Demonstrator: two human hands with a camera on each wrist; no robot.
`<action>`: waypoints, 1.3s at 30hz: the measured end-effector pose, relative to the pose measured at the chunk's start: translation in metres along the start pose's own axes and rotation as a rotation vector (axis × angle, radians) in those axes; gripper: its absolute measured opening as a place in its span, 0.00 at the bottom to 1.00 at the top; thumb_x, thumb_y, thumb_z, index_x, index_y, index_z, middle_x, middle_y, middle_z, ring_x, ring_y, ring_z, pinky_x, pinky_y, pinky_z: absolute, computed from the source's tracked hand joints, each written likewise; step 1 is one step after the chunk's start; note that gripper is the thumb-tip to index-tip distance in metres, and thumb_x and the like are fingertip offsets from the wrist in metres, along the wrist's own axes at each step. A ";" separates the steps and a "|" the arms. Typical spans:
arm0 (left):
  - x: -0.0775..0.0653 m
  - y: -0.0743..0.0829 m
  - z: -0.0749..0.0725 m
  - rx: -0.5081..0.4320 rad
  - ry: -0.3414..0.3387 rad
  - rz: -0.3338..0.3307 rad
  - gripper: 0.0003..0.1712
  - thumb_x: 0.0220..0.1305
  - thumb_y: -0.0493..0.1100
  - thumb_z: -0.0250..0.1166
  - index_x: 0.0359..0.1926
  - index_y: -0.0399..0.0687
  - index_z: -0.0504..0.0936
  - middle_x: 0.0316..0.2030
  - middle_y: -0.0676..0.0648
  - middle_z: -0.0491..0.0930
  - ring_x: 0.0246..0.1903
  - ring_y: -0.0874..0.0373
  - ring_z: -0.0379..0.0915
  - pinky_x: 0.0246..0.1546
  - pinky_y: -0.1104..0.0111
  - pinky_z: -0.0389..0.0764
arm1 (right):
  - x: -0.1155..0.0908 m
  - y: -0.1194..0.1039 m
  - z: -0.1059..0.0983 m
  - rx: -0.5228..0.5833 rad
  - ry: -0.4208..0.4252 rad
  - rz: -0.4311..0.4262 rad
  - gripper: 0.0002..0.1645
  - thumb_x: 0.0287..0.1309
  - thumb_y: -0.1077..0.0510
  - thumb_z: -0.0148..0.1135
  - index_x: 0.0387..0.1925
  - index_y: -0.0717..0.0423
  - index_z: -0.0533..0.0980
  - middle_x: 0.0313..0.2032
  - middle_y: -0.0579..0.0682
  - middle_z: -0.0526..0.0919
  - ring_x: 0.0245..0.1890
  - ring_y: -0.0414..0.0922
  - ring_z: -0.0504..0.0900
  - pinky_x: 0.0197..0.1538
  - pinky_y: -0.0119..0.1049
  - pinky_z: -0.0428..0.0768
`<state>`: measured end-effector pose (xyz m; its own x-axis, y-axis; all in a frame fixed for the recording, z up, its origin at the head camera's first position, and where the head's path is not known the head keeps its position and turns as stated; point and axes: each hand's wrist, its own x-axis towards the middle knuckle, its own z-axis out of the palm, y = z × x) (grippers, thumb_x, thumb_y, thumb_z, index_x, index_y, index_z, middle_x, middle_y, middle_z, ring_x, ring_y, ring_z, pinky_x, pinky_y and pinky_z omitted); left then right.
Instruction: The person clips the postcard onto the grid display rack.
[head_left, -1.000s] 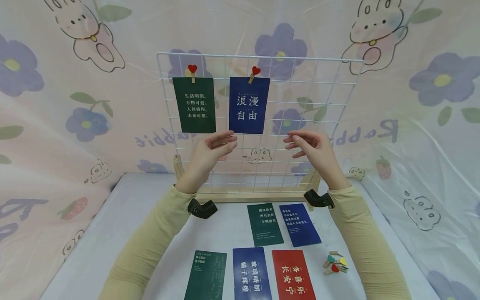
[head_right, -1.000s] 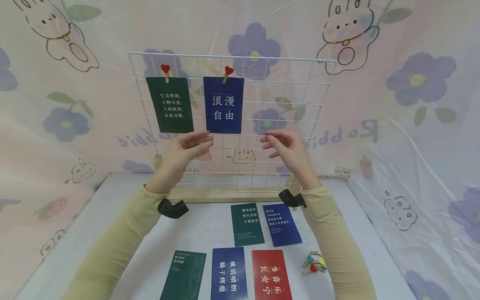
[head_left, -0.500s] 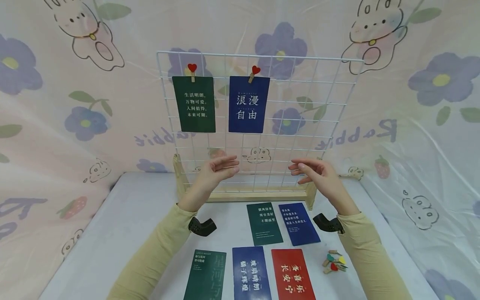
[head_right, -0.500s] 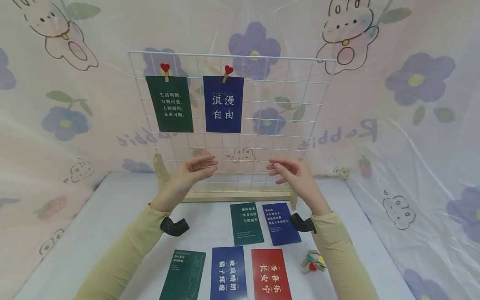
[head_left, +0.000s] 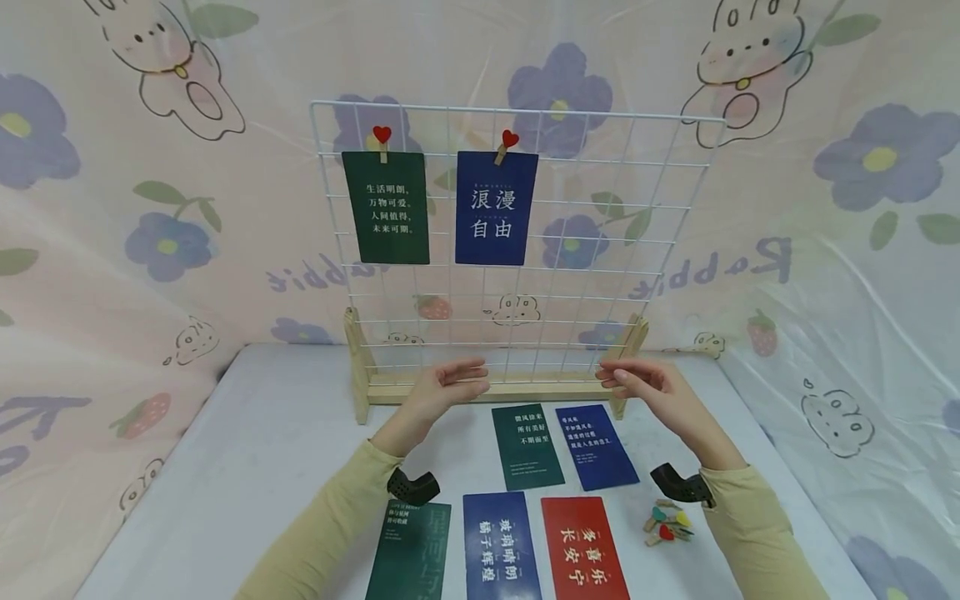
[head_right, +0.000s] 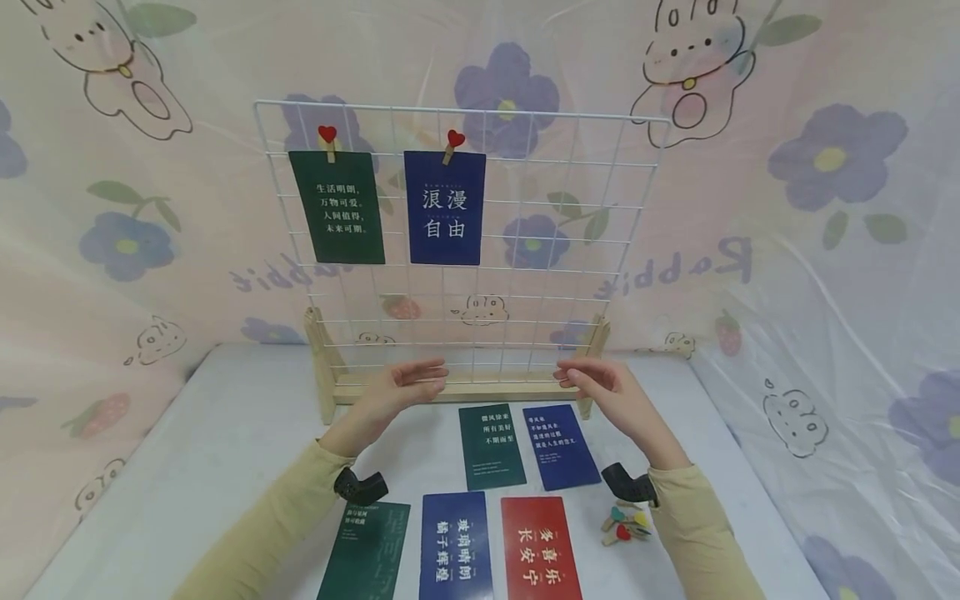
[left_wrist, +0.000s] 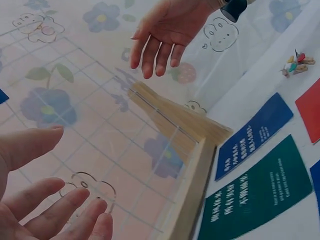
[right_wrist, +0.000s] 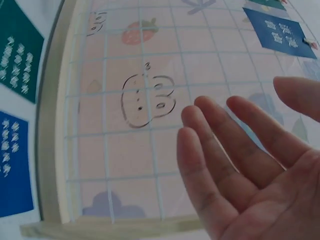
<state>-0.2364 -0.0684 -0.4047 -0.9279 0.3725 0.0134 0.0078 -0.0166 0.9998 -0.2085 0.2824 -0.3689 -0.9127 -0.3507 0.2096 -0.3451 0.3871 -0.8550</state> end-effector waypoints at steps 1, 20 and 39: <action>0.000 -0.004 0.001 -0.003 -0.006 -0.004 0.28 0.60 0.41 0.68 0.62 0.43 0.73 0.56 0.41 0.76 0.52 0.52 0.76 0.54 0.59 0.76 | -0.003 0.003 -0.001 -0.004 -0.001 0.004 0.20 0.72 0.57 0.49 0.58 0.67 0.72 0.50 0.64 0.79 0.48 0.43 0.80 0.49 0.36 0.80; -0.002 -0.043 0.011 -0.101 -0.011 -0.129 0.32 0.62 0.42 0.67 0.63 0.34 0.69 0.58 0.34 0.72 0.54 0.50 0.74 0.55 0.58 0.75 | -0.051 0.045 -0.011 -0.038 -0.028 0.222 0.24 0.71 0.50 0.50 0.60 0.62 0.71 0.52 0.59 0.79 0.50 0.48 0.80 0.50 0.30 0.78; 0.003 -0.074 0.005 -0.136 0.028 -0.266 0.29 0.66 0.42 0.63 0.64 0.34 0.68 0.56 0.33 0.74 0.53 0.42 0.74 0.54 0.54 0.75 | -0.094 0.070 -0.021 -0.029 0.013 0.436 0.32 0.71 0.45 0.49 0.63 0.66 0.66 0.54 0.60 0.78 0.51 0.50 0.79 0.52 0.45 0.78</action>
<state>-0.2378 -0.0614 -0.4785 -0.9005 0.3549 -0.2512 -0.2855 -0.0469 0.9572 -0.1516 0.3608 -0.4387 -0.9771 -0.1378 -0.1621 0.0677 0.5208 -0.8510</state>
